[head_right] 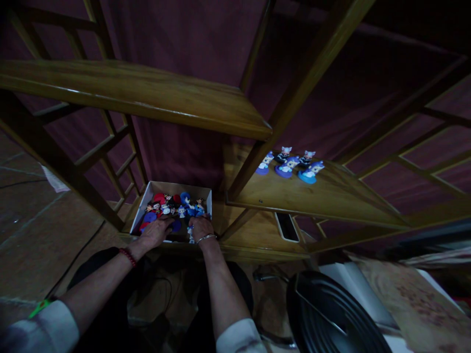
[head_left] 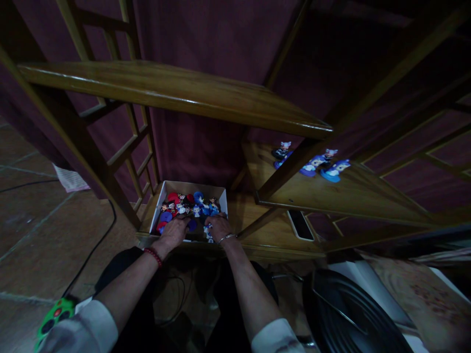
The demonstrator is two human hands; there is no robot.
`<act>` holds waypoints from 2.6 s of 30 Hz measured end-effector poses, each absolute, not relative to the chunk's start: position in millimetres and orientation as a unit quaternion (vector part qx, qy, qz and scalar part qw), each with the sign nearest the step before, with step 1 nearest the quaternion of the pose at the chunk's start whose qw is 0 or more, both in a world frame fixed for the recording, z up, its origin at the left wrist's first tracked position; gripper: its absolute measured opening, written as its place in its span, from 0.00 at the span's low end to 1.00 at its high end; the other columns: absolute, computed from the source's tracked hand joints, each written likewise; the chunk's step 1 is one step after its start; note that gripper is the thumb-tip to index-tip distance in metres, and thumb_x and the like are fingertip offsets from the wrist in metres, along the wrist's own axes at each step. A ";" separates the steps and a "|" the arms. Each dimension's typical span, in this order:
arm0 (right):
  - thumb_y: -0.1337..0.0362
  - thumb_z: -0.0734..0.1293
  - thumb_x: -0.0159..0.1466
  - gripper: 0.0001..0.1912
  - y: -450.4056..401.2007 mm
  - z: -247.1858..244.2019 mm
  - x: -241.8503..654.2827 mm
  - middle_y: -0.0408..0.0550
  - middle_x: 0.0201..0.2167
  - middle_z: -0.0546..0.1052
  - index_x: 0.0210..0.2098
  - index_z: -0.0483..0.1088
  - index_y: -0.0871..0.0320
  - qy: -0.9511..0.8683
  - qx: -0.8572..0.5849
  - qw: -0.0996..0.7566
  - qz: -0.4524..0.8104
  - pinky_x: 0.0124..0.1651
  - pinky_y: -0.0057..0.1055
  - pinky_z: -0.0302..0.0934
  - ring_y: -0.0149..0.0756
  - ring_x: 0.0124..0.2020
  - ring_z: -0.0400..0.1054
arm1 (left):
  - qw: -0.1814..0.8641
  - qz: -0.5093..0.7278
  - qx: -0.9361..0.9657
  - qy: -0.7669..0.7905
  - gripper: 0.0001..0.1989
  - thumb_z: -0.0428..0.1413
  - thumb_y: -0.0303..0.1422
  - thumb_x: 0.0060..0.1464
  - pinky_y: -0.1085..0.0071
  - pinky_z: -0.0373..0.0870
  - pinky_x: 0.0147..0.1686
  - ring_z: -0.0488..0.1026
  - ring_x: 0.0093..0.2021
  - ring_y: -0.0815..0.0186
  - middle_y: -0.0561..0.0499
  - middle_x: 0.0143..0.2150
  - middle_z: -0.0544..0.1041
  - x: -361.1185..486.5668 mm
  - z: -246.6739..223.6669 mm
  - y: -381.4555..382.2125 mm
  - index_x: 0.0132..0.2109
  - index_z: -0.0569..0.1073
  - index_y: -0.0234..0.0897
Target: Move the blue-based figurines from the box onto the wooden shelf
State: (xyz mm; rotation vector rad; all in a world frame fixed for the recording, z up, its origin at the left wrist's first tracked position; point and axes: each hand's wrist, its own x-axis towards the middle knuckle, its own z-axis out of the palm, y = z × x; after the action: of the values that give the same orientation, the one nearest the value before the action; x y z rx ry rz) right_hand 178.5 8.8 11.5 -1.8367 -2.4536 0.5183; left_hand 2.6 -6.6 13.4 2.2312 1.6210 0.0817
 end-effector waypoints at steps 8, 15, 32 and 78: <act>0.73 0.63 0.51 0.12 6.8 19.7 176.3 0.44 0.33 0.73 0.32 0.71 0.54 -0.798 -0.577 0.025 0.174 0.47 0.27 0.50 0.32 0.42 0.61 | 0.187 0.015 0.797 0.574 0.18 0.49 0.28 0.48 0.70 0.65 0.41 0.68 0.43 0.63 0.45 0.48 0.67 7.3 9.4 0.6 0.48 0.64 0.38; 0.67 0.64 0.51 0.12 5.2 23.7 174.2 0.44 0.35 0.70 0.35 0.71 0.50 -0.803 -0.572 0.030 0.166 0.47 0.29 0.52 0.33 0.41 0.62 | 0.171 0.007 0.807 0.565 0.17 0.48 0.27 0.47 0.71 0.66 0.37 0.69 0.40 0.63 0.44 0.48 0.66 8.0 4.2 3.5 0.47 0.64 0.37; 0.68 0.64 0.52 0.16 11.0 17.0 167.3 0.49 0.39 0.68 0.41 0.67 0.58 -0.779 -0.581 0.102 0.212 0.45 0.27 0.56 0.32 0.39 0.63 | 0.210 0.033 0.801 0.559 0.13 0.49 0.25 0.46 0.71 0.64 0.39 0.68 0.40 0.64 0.42 0.44 0.66 5.9 -3.6 7.2 0.43 0.67 0.33; 0.65 0.62 0.56 0.15 12.5 10.6 153.2 0.51 0.39 0.73 0.43 0.67 0.59 -0.729 -0.630 0.110 0.242 0.46 0.29 0.57 0.36 0.42 0.66 | 0.422 0.179 0.680 0.572 0.24 0.53 0.23 0.39 0.74 0.63 0.42 0.68 0.43 0.66 0.47 0.45 0.72 6.0 -6.7 13.7 0.48 0.66 0.34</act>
State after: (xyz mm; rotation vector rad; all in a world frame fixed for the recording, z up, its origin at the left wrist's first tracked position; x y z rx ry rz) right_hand 153.2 12.5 10.6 -1.8527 -2.1436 0.7122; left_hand 6.0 13.7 -6.7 1.7031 1.4310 0.4486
